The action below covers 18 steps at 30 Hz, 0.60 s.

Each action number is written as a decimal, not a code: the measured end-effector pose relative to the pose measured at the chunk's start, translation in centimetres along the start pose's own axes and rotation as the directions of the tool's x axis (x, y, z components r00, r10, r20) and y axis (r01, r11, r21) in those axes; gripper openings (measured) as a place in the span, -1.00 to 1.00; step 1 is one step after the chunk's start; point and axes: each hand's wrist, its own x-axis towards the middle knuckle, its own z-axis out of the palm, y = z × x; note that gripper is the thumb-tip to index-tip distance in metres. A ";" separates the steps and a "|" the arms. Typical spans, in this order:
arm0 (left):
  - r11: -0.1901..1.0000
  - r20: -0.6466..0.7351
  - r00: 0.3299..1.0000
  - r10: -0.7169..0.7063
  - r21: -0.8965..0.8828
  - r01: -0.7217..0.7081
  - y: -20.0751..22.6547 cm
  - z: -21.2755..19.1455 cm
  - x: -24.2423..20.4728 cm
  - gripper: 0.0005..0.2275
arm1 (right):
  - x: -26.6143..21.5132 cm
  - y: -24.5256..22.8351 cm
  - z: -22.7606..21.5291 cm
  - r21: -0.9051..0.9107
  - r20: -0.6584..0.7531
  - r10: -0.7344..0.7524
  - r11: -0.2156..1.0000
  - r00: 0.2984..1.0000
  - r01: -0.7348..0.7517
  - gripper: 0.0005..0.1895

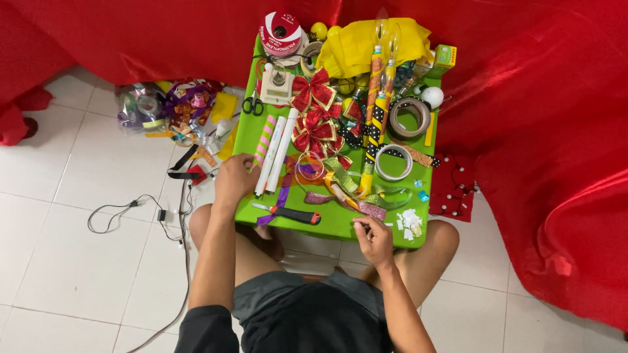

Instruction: Decorating a cylindrical tube by wrapping it with colorful ribbons and securing them with tape, then trimming the excess with a utility knife.

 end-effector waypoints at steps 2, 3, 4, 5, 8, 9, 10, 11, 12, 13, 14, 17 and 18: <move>0.999 0.024 0.999 -0.043 -0.007 0.043 -1.2 0.3 0.5 -0.69 | 0.1 -0.1 0.1 0.002 -0.005 -0.003 1.000 1.000 0.003 -0.85; 0.996 0.051 0.995 -0.087 -0.012 0.087 -1.7 0.6 0.8 -0.68 | 0.1 -0.1 0.0 0.003 -0.009 -0.002 1.000 1.000 0.002 -0.85; 0.997 0.056 0.995 -0.079 -0.011 0.080 -1.2 -0.5 0.0 -0.68 | 0.1 -0.1 0.1 0.001 -0.017 0.001 1.000 1.000 -0.001 -0.85; 0.989 0.035 0.998 -0.060 -0.135 0.065 -0.7 -1.7 -0.8 -0.69 | 0.1 -0.2 0.1 -0.007 -0.022 -0.018 1.000 1.000 0.018 -0.84; 0.903 -0.014 1.000 -0.012 -0.431 0.005 1.9 -5.0 -3.5 -0.68 | 0.2 -0.6 0.3 -0.054 -0.030 -0.047 0.998 0.998 0.045 -0.83; 0.808 -0.050 0.999 0.004 -0.589 -0.033 3.0 -6.1 -4.5 -0.67 | 0.2 -0.7 0.4 -0.090 -0.024 -0.060 0.994 0.998 0.058 -0.83; 0.807 -0.044 0.999 0.013 -0.590 -0.037 3.7 -6.0 -5.6 -0.67 | 0.3 -1.3 0.4 -0.095 -0.033 -0.057 0.994 0.998 0.054 -0.83; 0.658 -0.037 0.999 0.009 -0.752 -0.034 4.3 -5.8 -6.6 -0.69 | 0.5 -1.8 0.4 -0.148 -0.027 -0.049 0.988 0.998 0.044 -0.82; 0.478 -0.027 1.000 0.005 -0.878 -0.026 5.0 -5.7 -7.6 -0.70 | 0.7 -2.3 0.5 -0.201 -0.021 -0.039 0.979 0.999 0.034 -0.81; 0.476 -0.023 1.000 0.010 -0.879 -0.025 6.0 -4.9 -8.9 -0.70 | 0.6 -3.2 0.5 -0.205 -0.026 -0.037 0.978 0.999 0.031 -0.81; 0.379 0.005 1.000 0.016 -0.925 -0.001 7.0 -4.0 -10.2 -0.68 | 0.5 -4.1 0.7 -0.223 -0.008 -0.011 0.975 1.000 0.009 -0.78; 0.198 0.043 0.995 0.088 -0.980 0.025 6.1 1.6 -12.4 -0.66 | -0.1 -6.5 1.5 -0.116 0.055 0.035 0.993 0.998 -0.028 -0.68; 0.118 0.046 0.987 0.155 -0.993 0.028 5.1 4.0 -13.0 -0.66 | -0.3 -7.2 1.9 0.010 0.101 0.046 0.999 0.994 -0.048 -0.61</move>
